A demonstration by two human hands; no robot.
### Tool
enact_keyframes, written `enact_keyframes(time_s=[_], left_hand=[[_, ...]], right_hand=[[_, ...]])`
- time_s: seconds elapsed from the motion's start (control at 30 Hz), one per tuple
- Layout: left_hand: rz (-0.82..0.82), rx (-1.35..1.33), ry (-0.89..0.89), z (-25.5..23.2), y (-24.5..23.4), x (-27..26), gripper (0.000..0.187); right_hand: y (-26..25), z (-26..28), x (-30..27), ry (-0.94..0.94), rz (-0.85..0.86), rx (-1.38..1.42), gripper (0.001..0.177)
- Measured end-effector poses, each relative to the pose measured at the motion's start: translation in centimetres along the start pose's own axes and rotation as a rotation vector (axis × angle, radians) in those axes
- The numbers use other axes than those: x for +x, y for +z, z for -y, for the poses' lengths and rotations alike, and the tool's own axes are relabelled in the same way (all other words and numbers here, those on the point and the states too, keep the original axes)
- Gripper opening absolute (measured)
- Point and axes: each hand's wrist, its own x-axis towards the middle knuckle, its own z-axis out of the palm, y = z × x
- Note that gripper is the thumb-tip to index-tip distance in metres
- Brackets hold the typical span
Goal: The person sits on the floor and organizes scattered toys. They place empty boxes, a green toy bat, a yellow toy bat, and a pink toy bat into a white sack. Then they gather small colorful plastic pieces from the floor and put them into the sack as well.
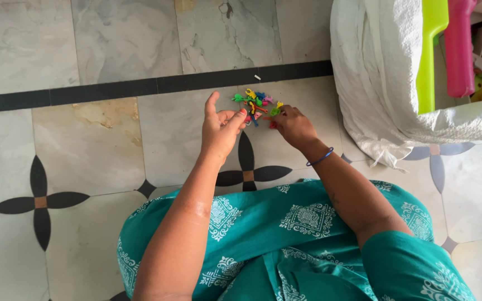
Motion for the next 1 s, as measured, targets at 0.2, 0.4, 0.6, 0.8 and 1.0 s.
enact_keyframes(time_s=[0.2, 0.4, 0.6, 0.8, 1.0], left_hand=[[-0.012, 0.055, -0.028, 0.6, -0.8, 0.1, 0.09], [-0.002, 0.074, -0.074, 2.1, -1.5, 0.6, 0.088], [0.019, 0.098, -0.093, 3.0, -2.1, 1.2, 0.083], [0.048, 0.111, -0.099, 4.2, -3.2, 1.8, 0.066], [0.088, 0.177, -0.141, 4.0, -2.7, 2.2, 0.053]], right_hand=[[0.7, -0.7, 0.5, 0.009, -0.114, 0.131, 0.018], [1.8, -2.4, 2.0, 0.379, -0.149, 0.72, 0.016], [-2.6, -2.0, 3.7, 0.686, -0.103, 1.862, 0.017], [-12.0, 3.4, 3.9, 0.473, -0.091, 1.729, 0.025], [-24.6, 5.0, -2.5, -0.091, -0.583, 1.17, 0.03]])
